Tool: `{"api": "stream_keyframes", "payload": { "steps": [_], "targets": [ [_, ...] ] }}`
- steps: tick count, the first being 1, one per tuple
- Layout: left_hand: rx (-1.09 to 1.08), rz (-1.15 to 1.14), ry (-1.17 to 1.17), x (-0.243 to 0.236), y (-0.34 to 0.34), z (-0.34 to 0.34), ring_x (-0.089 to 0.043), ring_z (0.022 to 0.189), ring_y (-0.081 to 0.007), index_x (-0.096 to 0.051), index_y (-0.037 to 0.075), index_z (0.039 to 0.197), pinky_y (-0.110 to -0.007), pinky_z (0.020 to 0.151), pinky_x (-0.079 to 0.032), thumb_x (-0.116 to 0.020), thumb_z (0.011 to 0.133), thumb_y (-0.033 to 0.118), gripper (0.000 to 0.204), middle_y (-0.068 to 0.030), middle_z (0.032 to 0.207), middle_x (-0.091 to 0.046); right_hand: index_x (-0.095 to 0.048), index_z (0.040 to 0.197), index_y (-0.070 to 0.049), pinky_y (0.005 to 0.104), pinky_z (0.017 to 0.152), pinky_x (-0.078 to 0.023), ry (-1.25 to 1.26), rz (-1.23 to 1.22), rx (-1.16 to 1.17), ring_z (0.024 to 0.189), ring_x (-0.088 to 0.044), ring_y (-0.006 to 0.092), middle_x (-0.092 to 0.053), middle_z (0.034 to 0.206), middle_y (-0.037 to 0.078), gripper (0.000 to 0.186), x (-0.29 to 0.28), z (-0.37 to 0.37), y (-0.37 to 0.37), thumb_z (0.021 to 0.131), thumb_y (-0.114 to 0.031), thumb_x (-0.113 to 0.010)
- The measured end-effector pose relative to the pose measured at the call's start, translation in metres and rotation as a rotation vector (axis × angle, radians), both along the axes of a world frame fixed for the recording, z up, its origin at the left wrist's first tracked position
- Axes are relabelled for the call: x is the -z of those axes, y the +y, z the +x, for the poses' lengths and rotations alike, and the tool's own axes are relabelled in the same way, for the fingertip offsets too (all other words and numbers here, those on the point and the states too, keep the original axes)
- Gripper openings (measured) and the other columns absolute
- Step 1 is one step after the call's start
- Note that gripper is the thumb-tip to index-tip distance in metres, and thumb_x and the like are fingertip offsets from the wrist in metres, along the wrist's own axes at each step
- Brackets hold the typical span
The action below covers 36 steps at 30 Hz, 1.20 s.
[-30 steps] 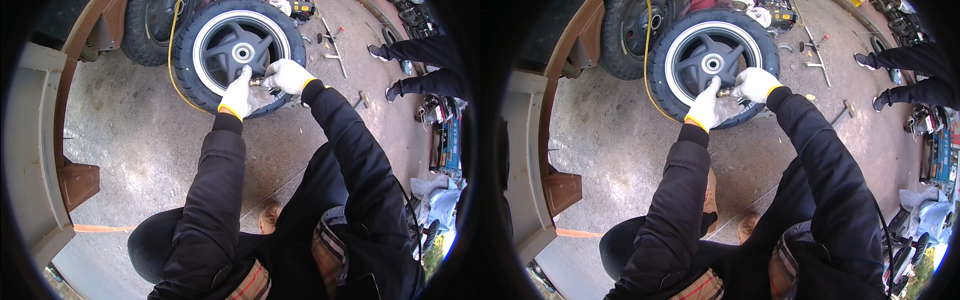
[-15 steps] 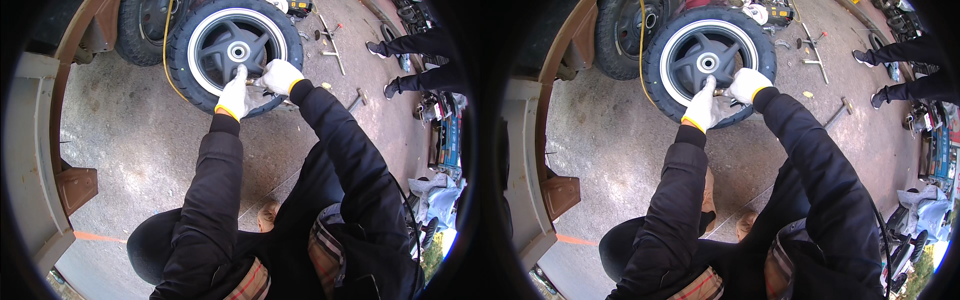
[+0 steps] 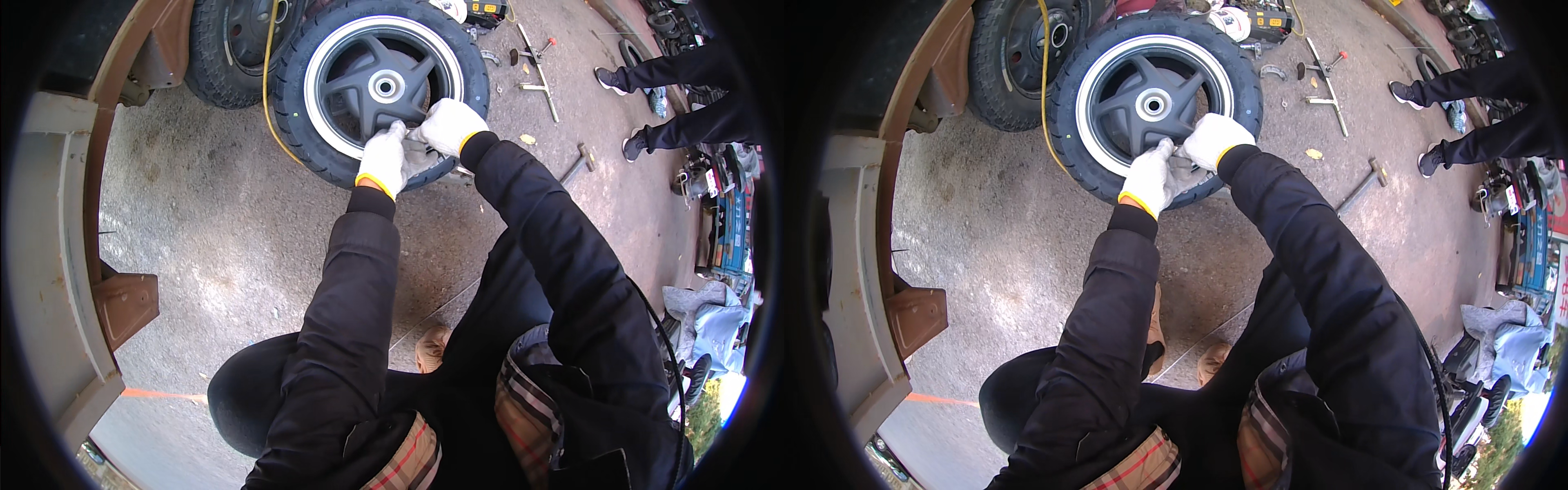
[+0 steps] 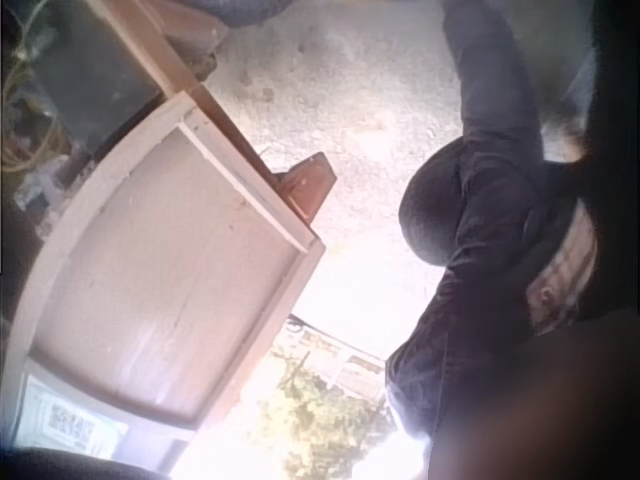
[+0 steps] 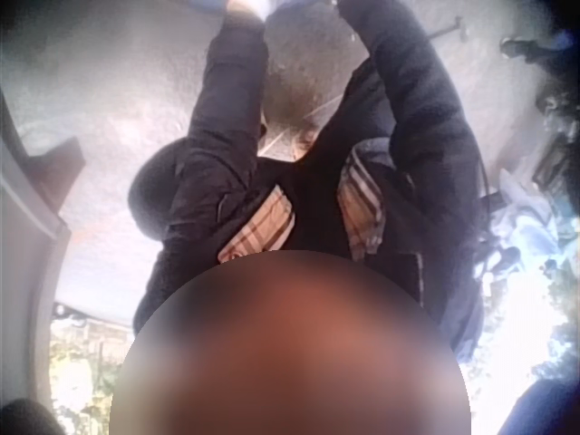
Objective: The person inflates a scooter tire using a pressure gauge and air hose, checks the pressure, and then mounts the tire onto the scooter. The person handles the tire, pressure gauge, and air hose throughout the process.
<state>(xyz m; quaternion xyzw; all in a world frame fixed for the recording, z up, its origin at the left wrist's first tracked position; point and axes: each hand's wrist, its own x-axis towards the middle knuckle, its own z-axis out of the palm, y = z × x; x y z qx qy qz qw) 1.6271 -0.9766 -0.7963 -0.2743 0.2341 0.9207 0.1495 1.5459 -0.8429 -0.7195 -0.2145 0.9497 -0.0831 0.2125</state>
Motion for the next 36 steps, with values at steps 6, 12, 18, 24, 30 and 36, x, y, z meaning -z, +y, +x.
{"api": "stream_keyframes", "payload": {
  "steps": [6, 12, 18, 24, 30, 36],
  "targets": [
    [-0.051, 0.041, -0.052, 0.003, 0.005, -0.005, -0.069, 0.134, -0.0408, -0.054, -0.001, 0.146, -0.073, 0.119, -0.049, -0.038, 0.125, 0.029, 0.04, -0.0244, 0.144, -0.068, -0.086, 0.103, 0.002, 0.0458, 0.094, -0.063, -0.056, -0.017, 0.126, 0.107, -0.08, 0.0429, -0.081, 0.106, 0.028, 0.046, -0.005, 0.001, -0.002, 0.09, -0.042, -0.078],
    [-0.103, 0.163, -0.069, 0.008, 0.006, -0.007, -0.074, 0.124, -0.041, -0.056, -0.003, 0.143, -0.066, 0.111, -0.057, -0.041, 0.123, 0.026, 0.038, -0.0261, 0.138, -0.071, -0.086, 0.102, 0.001, 0.046, 0.094, -0.063, -0.019, -0.023, 0.112, 0.105, -0.08, 0.0424, -0.081, 0.102, 0.027, 0.046, -0.006, 0.004, -0.003, 0.091, -0.043, -0.078],
    [-0.103, 0.178, -0.051, 0.003, 0.006, -0.007, -0.074, 0.125, -0.0417, -0.056, -0.004, 0.143, -0.065, 0.113, -0.056, -0.039, 0.124, 0.026, 0.039, -0.0267, 0.138, -0.071, -0.087, 0.101, -0.001, 0.0464, 0.093, -0.063, -0.007, -0.022, 0.124, 0.104, -0.08, 0.0418, -0.082, 0.102, 0.027, 0.048, -0.008, 0.009, -0.004, 0.092, -0.047, -0.078],
    [-0.062, 0.102, -0.032, 0.003, 0.005, -0.006, -0.067, 0.137, -0.0452, -0.054, -0.007, 0.148, -0.068, 0.122, -0.05, -0.034, 0.125, 0.032, 0.049, -0.0301, 0.147, -0.068, -0.085, 0.105, 0.002, 0.047, 0.094, -0.063, -0.003, -0.057, 0.207, 0.103, -0.081, 0.0422, -0.082, 0.103, 0.028, 0.054, -0.019, 0.021, -0.003, 0.091, -0.05, -0.081],
    [-0.014, 0.066, -0.02, 0.003, 0.001, -0.005, -0.068, 0.135, -0.0462, -0.056, -0.007, 0.145, -0.068, 0.12, -0.051, -0.035, 0.125, 0.031, 0.048, -0.0296, 0.143, -0.069, -0.067, 0.129, 0.015, 0.0473, 0.098, -0.063, 0.159, -0.19, 0.459, 0.11, -0.08, 0.0436, -0.079, 0.114, 0.037, 0.082, -0.01, 0.032, -0.006, 0.081, -0.046, -0.093],
    [-0.095, 0.112, -0.058, -0.002, 0.004, -0.005, -0.07, 0.131, -0.0448, -0.056, -0.004, 0.143, -0.073, 0.119, -0.051, -0.04, 0.124, 0.026, 0.038, -0.0266, 0.142, -0.069, -0.08, 0.112, 0.007, 0.0464, 0.1, -0.061, -0.111, -0.153, 0.211, 0.115, -0.078, 0.0442, -0.08, 0.117, 0.03, 0.057, -0.001, 0.0, 0.0, 0.086, -0.044, -0.086]
  ]
}}
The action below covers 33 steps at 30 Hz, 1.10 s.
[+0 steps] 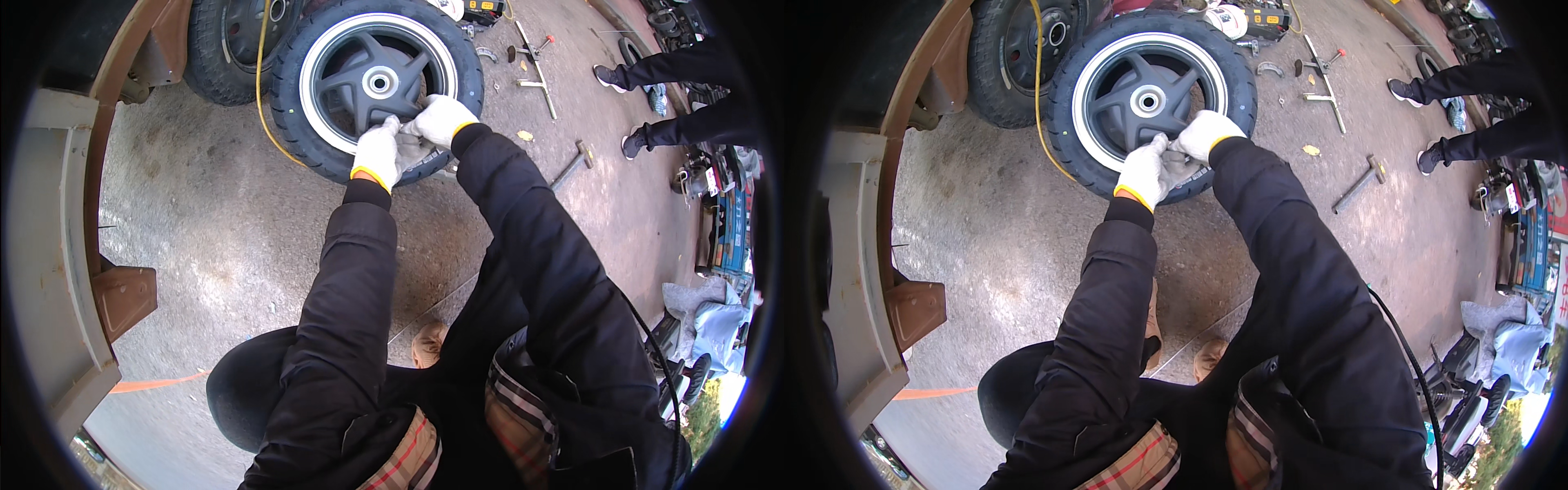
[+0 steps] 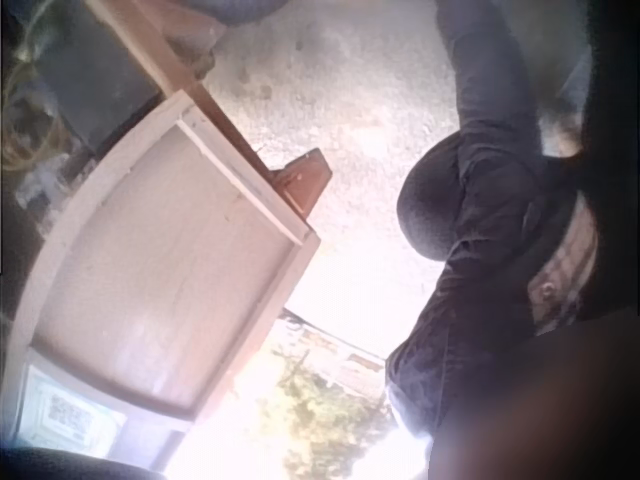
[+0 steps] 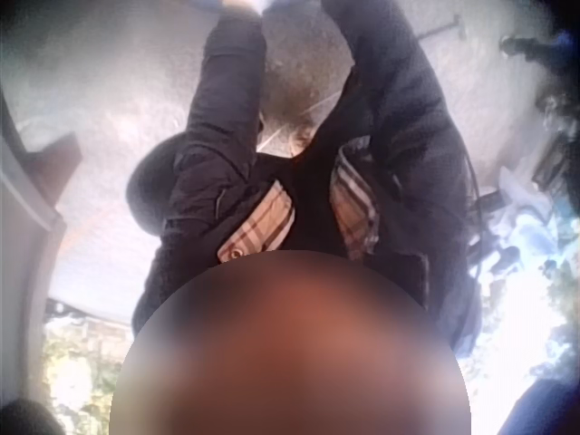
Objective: The person inflates a scooter tire using a pressure gauge and air hose, checks the pressure, and then mounts the tire onto the scooter. The person handles the tire, pressure gauge, and air hose throughout the process.
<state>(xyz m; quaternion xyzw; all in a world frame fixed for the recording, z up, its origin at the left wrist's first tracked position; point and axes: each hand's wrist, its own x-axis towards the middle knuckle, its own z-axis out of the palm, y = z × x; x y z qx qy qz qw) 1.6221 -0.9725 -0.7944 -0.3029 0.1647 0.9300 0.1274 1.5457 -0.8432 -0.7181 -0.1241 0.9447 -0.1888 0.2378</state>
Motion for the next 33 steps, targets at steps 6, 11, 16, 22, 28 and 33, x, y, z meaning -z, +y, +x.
{"api": "stream_keyframes", "payload": {
  "steps": [6, 11, 16, 22, 28, 33],
  "targets": [
    [-0.002, -0.075, 0.004, 0.003, -0.001, 0.001, -0.07, 0.127, -0.0471, -0.055, -0.007, 0.141, -0.07, 0.115, -0.054, -0.046, 0.122, 0.024, 0.037, -0.0308, 0.136, -0.068, -0.084, 0.114, -0.001, 0.0461, 0.104, -0.059, 0.016, 0.09, -0.15, 0.12, -0.075, 0.0427, -0.08, 0.121, 0.026, 0.05, 0.0, -0.005, -0.002, 0.093, -0.046, -0.079],
    [0.042, -0.117, -0.061, -0.007, -0.005, 0.001, -0.068, 0.128, -0.0466, -0.051, -0.009, 0.143, -0.069, 0.117, -0.053, -0.049, 0.121, 0.033, 0.048, -0.0325, 0.137, -0.066, -0.084, 0.115, -0.002, 0.046, 0.104, -0.058, -0.016, 0.107, -0.206, 0.12, -0.075, 0.0422, -0.08, 0.122, 0.026, 0.049, -0.01, -0.004, -0.003, 0.093, -0.046, -0.08],
    [-0.086, -0.461, -0.07, -0.02, 0.001, 0.033, -0.074, 0.091, -0.0321, -0.06, -0.01, 0.134, -0.055, 0.093, -0.065, -0.052, 0.118, 0.043, 0.056, -0.0192, 0.101, -0.072, -0.085, 0.115, -0.002, 0.0458, 0.104, -0.058, -0.036, 0.091, -0.179, 0.12, -0.075, 0.042, -0.08, 0.12, 0.026, 0.051, -0.008, -0.009, -0.002, 0.093, -0.049, -0.082],
    [0.048, -0.531, -0.172, 0.023, 0.041, 0.134, -0.062, 0.053, -0.0224, -0.071, 0.0, 0.101, -0.039, 0.058, -0.059, -0.06, 0.113, 0.037, 0.04, -0.0089, 0.067, -0.065, -0.085, 0.115, -0.001, 0.0447, 0.102, -0.058, -0.073, 0.025, -0.114, 0.118, -0.076, 0.0423, -0.08, 0.118, 0.026, 0.054, -0.004, -0.01, -0.001, 0.092, -0.05, -0.085],
    [0.312, -0.331, -0.142, 0.106, 0.083, 0.131, -0.071, 0.082, -0.0237, -0.069, 0.009, 0.133, -0.039, 0.076, -0.059, -0.078, 0.105, 0.043, 0.045, -0.009, 0.099, -0.073, -0.085, 0.113, 0.0, 0.0445, 0.1, -0.059, -0.035, 0.089, -0.182, 0.115, -0.076, 0.0419, -0.081, 0.116, 0.026, 0.056, -0.002, -0.01, -0.001, 0.093, -0.052, -0.084],
    [0.203, -0.067, -0.295, 0.159, 0.156, 0.07, -0.061, 0.11, -0.021, -0.064, 0.013, 0.142, -0.041, 0.087, -0.051, -0.088, 0.095, 0.055, 0.067, -0.0085, 0.124, -0.062, -0.085, 0.112, 0.0, 0.0434, 0.102, -0.06, 0.016, 0.078, -0.137, 0.116, -0.077, 0.0413, -0.081, 0.116, 0.025, 0.055, -0.004, -0.006, -0.002, 0.09, -0.05, -0.086]
  ]
}}
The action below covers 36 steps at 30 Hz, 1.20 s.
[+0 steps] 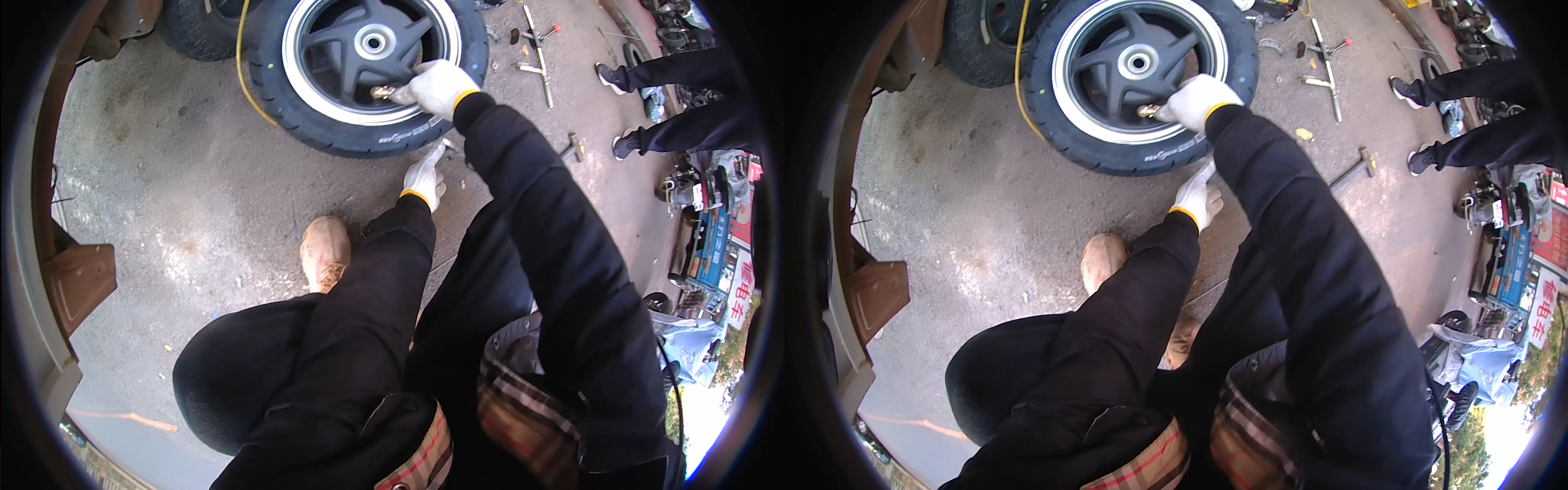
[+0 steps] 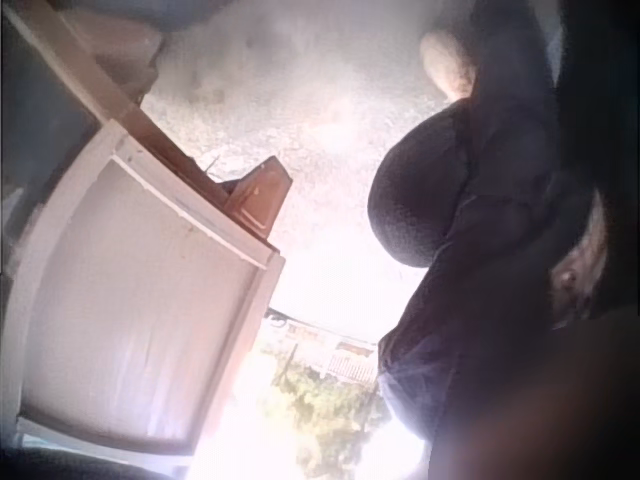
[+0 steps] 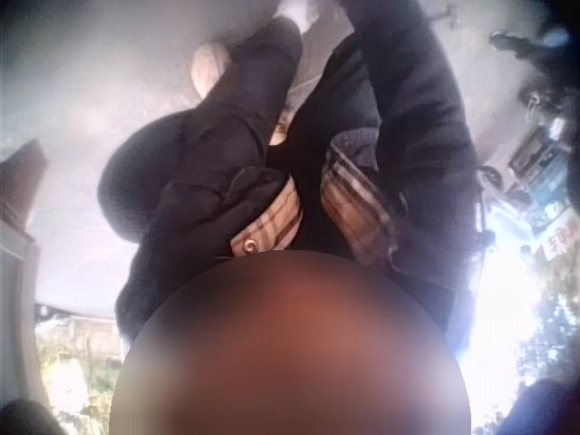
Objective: The person inflates a scooter tire using a pressure gauge and air hose, checks the pressure, and then mounts the tire onto the scooter. The person handles the tire, pressure gauge, and air hose throughout the process.
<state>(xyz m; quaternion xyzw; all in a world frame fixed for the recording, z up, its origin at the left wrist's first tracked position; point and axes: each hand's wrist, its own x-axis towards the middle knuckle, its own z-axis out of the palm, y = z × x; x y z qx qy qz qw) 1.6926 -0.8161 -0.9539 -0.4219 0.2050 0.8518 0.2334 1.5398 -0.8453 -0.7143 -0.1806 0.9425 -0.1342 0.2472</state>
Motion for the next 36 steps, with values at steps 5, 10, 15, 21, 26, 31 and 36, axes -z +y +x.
{"api": "stream_keyframes", "payload": {
  "steps": [5, 10, 15, 21, 26, 31, 36],
  "targets": [
    [-0.025, -0.235, 0.278, 0.06, 0.049, -0.032, -0.069, 0.112, -0.0234, -0.07, 0.008, 0.137, -0.04, 0.094, -0.056, -0.085, 0.097, 0.052, 0.061, -0.0064, 0.131, -0.071, -0.084, 0.116, 0.0, 0.0426, 0.104, -0.06, -0.047, 0.007, 0.088, 0.119, -0.077, 0.0397, -0.081, 0.121, 0.025, 0.055, -0.009, 0.003, -0.002, 0.086, -0.046, -0.087],
    [-0.214, -0.233, 0.063, 0.087, 0.065, -0.043, -0.077, 0.103, -0.0207, -0.076, 0.006, 0.127, -0.039, 0.079, -0.061, -0.074, 0.104, 0.035, 0.037, -0.0057, 0.118, -0.079, -0.082, 0.125, 0.0, 0.0428, 0.106, -0.059, -0.093, -0.046, 0.178, 0.121, -0.076, 0.0399, -0.081, 0.125, 0.025, 0.056, -0.011, 0.006, -0.003, 0.087, -0.041, -0.087],
    [-0.282, -0.331, 0.046, 0.055, 0.051, -0.043, -0.077, 0.105, -0.0249, -0.075, 0.004, 0.129, -0.043, 0.078, -0.062, -0.073, 0.104, 0.035, 0.041, -0.0086, 0.124, -0.077, -0.081, 0.129, -0.001, 0.0414, 0.106, -0.059, -0.109, -0.04, 0.189, 0.122, -0.077, 0.0392, -0.081, 0.125, 0.024, 0.059, -0.007, 0.005, -0.003, 0.086, -0.041, -0.086],
    [-0.369, -0.212, -0.229, -0.014, 0.008, -0.025, -0.073, 0.118, -0.0336, -0.071, 0.004, 0.134, -0.048, 0.083, -0.06, -0.071, 0.103, 0.039, 0.047, -0.0133, 0.142, -0.069, -0.08, 0.133, -0.002, 0.0406, 0.107, -0.058, -0.134, -0.032, 0.179, 0.123, -0.077, 0.038, -0.081, 0.127, 0.023, 0.063, -0.005, 0.004, -0.002, 0.086, -0.043, -0.086],
    [-0.395, -0.149, -0.333, -0.041, -0.003, -0.005, -0.069, 0.113, -0.0318, -0.07, 0.007, 0.136, -0.049, 0.086, -0.055, -0.078, 0.098, 0.042, 0.052, -0.0099, 0.145, -0.065, -0.078, 0.139, 0.0, 0.0395, 0.109, -0.057, -0.125, -0.022, 0.155, 0.128, -0.075, 0.0375, -0.08, 0.133, 0.024, 0.069, -0.002, 0.002, 0.0, 0.086, -0.044, -0.087],
    [-0.287, -0.248, -0.3, -0.038, -0.007, 0.002, -0.073, 0.097, -0.0301, -0.074, 0.001, 0.132, -0.047, 0.074, -0.057, -0.093, 0.086, 0.046, 0.067, -0.0142, 0.131, -0.074, -0.077, 0.139, 0.001, 0.0391, 0.109, -0.057, -0.107, -0.051, 0.177, 0.127, -0.075, 0.0381, -0.08, 0.132, 0.025, 0.071, 0.001, 0.002, 0.003, 0.085, -0.045, -0.086],
    [-0.223, -0.579, -0.397, -0.027, -0.02, 0.006, -0.078, 0.087, -0.0321, -0.077, -0.012, 0.118, -0.047, 0.077, -0.06, -0.088, 0.089, 0.04, 0.062, -0.0236, 0.111, -0.082, -0.077, 0.131, 0.008, 0.0401, 0.101, -0.058, -0.05, -0.098, 0.134, 0.113, -0.079, 0.0387, -0.081, 0.114, 0.03, 0.067, 0.004, 0.004, 0.004, 0.086, -0.04, -0.09]
  ]
}}
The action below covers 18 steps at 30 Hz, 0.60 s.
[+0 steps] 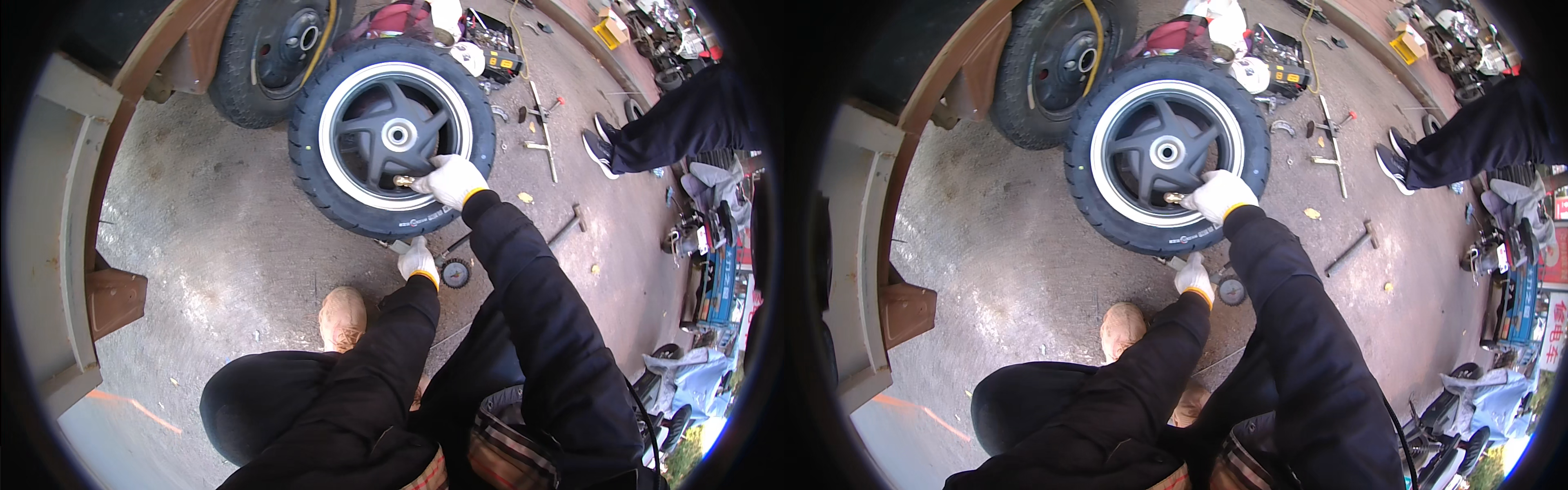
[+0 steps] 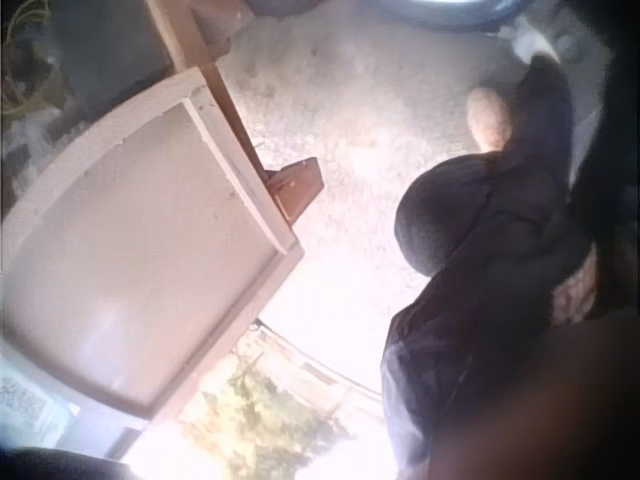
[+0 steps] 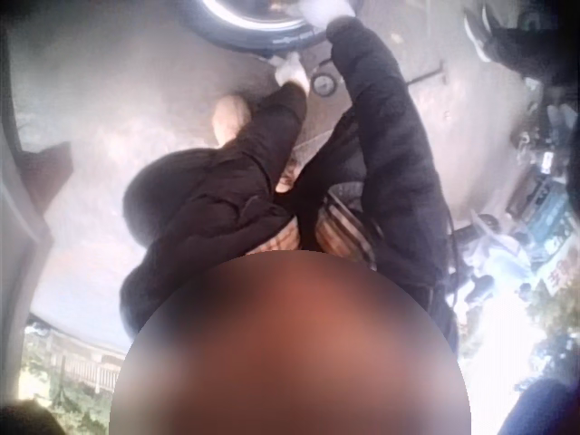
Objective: The person inflates a scooter tire using a pressure gauge and air hose, checks the pressure, and then mounts the tire onto the scooter. The person handles the tire, pressure gauge, and air hose throughout the process.
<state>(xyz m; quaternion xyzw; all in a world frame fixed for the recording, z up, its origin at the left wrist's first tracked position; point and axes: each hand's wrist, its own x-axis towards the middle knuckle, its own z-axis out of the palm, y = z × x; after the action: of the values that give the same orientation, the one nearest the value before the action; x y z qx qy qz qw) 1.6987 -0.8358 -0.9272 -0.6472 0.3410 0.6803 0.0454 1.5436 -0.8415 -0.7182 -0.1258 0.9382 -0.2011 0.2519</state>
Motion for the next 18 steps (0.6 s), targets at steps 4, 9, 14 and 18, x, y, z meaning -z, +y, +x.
{"api": "stream_keyframes", "payload": {
  "steps": [4, 9, 14, 18],
  "targets": [
    [-0.078, -0.035, 0.095, -0.001, -0.003, 0.006, -0.076, 0.083, -0.0324, -0.077, -0.011, 0.117, -0.048, 0.074, -0.059, -0.087, 0.091, 0.037, 0.056, -0.0214, 0.11, -0.082, -0.08, 0.127, 0.005, 0.042, 0.102, -0.058, -0.044, -0.019, 0.019, 0.115, -0.079, 0.0395, -0.082, 0.115, 0.028, 0.063, 0.0, -0.001, 0.001, 0.086, -0.042, -0.088],
    [-0.071, -0.011, 0.161, -0.006, -0.002, 0.008, -0.074, 0.089, -0.0317, -0.077, -0.012, 0.116, -0.045, 0.084, -0.059, -0.093, 0.088, 0.038, 0.059, -0.0181, 0.112, -0.082, -0.074, 0.133, 0.013, 0.0384, 0.101, -0.058, -0.088, -0.019, 0.028, 0.113, -0.08, 0.0343, -0.082, 0.116, 0.027, 0.072, -0.002, -0.003, 0.002, 0.086, -0.038, -0.093],
    [-0.003, -0.006, 0.137, 0.013, -0.01, 0.017, -0.075, 0.105, -0.0297, -0.076, -0.012, 0.12, -0.041, 0.095, -0.057, -0.095, 0.087, 0.038, 0.063, -0.0182, 0.118, -0.081, -0.072, 0.137, 0.014, 0.037, 0.102, -0.058, -0.074, -0.016, 0.034, 0.114, -0.08, 0.0332, -0.082, 0.118, 0.028, 0.074, -0.003, -0.002, -0.001, 0.086, -0.034, -0.093],
    [-0.064, -0.081, 0.308, 0.041, 0.001, 0.02, -0.075, 0.107, -0.0317, -0.074, -0.011, 0.123, -0.043, 0.096, -0.056, -0.091, 0.09, 0.037, 0.06, -0.0202, 0.119, -0.081, -0.073, 0.136, 0.013, 0.0381, 0.102, -0.058, -0.045, -0.071, 0.047, 0.114, -0.079, 0.0353, -0.082, 0.118, 0.028, 0.072, 0.0, 0.001, 0.001, 0.086, -0.035, -0.093]
  ]
}}
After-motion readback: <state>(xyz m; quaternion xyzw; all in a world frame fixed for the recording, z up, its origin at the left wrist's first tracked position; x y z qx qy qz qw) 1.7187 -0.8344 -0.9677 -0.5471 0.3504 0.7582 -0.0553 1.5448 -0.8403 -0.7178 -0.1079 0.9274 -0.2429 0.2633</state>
